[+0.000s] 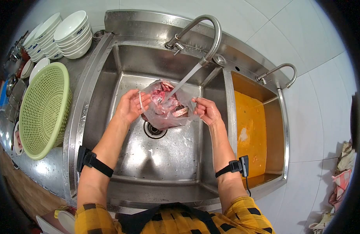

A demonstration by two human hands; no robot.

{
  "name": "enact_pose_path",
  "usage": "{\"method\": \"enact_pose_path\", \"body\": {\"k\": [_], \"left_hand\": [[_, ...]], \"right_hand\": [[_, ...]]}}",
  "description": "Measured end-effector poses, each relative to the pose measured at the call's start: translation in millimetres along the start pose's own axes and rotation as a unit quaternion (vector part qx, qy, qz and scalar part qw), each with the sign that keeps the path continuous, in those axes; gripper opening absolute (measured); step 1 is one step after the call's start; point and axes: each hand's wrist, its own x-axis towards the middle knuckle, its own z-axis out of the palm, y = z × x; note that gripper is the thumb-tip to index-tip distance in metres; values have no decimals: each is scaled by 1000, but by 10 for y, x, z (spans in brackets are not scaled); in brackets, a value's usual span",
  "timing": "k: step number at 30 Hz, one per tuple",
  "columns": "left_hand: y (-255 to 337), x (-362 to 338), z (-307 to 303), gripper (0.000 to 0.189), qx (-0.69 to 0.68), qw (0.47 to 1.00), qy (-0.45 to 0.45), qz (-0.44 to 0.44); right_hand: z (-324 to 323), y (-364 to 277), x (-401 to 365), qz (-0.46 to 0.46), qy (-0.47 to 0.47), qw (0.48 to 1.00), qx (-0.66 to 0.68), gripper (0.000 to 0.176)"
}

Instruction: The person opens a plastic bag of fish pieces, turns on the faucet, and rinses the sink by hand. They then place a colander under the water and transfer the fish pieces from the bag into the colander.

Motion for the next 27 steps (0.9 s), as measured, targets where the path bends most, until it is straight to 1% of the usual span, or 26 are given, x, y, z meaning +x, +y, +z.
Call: {"method": "enact_pose_path", "body": {"k": [2, 3, 5, 6, 8, 9, 10, 12, 14, 15, 16, 17, 19, 20, 22, 23, 24, 25, 26, 27], "left_hand": [[11, -33, -5, 37, 0, 1000, 0, 1], [19, -64, -29, 36, 14, 1000, -3, -4], [98, -81, -141, 36, 28, 1000, -5, -10], [183, -79, -267, 36, 9, 1000, -15, -9], [356, -79, -435, 40, -3, 1000, -27, -5], [427, -51, -472, 40, -31, 999, -26, -6], [463, 0, -450, 41, -58, 998, -25, -9], [496, 222, -91, 42, -88, 995, 40, 22], [449, 404, 595, 44, -77, 996, -32, 32], [317, 473, 967, 46, -2, 997, -59, 41], [252, 486, 1179, 49, 74, 993, -81, 53], [294, 413, 1143, 49, 71, 993, -75, 57], [336, 222, 1060, 47, -17, 981, -193, -8], [418, 73, 874, 46, -27, 987, -160, 3], [586, -152, 242, 46, -42, 992, -114, 27], [587, -178, -25, 46, -48, 994, -93, 40], [628, -70, -224, 46, -48, 994, -95, 38], [635, 46, -396, 46, -75, 987, -133, 57], [588, 71, -357, 46, -102, 978, -168, 70], [571, 186, -239, 45, -101, 987, -89, 86]], "right_hand": [[122, -45, -80, 29, -24, 997, -74, 21], [188, -52, -119, 29, -25, 996, -75, 21], [405, -50, -212, 62, -74, 984, -147, 20], [485, -56, -255, 62, -72, 985, -146, 20], [569, -45, -312, 105, -77, 987, -95, 18], [561, -11, -257, 49, -26, 996, -75, 19], [445, -65, -153, 45, -19, 996, -73, 19], [109, -207, 128, -4, 96, 995, 7, 20], [-220, -387, 426, -9, 190, 981, 39, 22], [-291, -509, 476, -13, 209, 977, 45, 22], [-328, -594, 501, -15, 226, 973, 51, 23], [-289, -648, 486, -33, 227, 973, 30, 22], [-294, -751, 417, -65, 211, 975, -20, 18], [-302, -779, 319, -49, 173, 983, 18, 16], [-124, -604, 38, -65, 125, 989, -40, 15], [49, -500, -129, -30, 110, 989, -92, 15], [207, -426, -222, 5, 96, 985, -142, 14], [282, -414, -201, 5, 101, 985, -141, 14], [321, -406, -176, -3, 89, 988, -126, 15], [324, -414, -144, -14, 80, 991, -111, 16]]}}
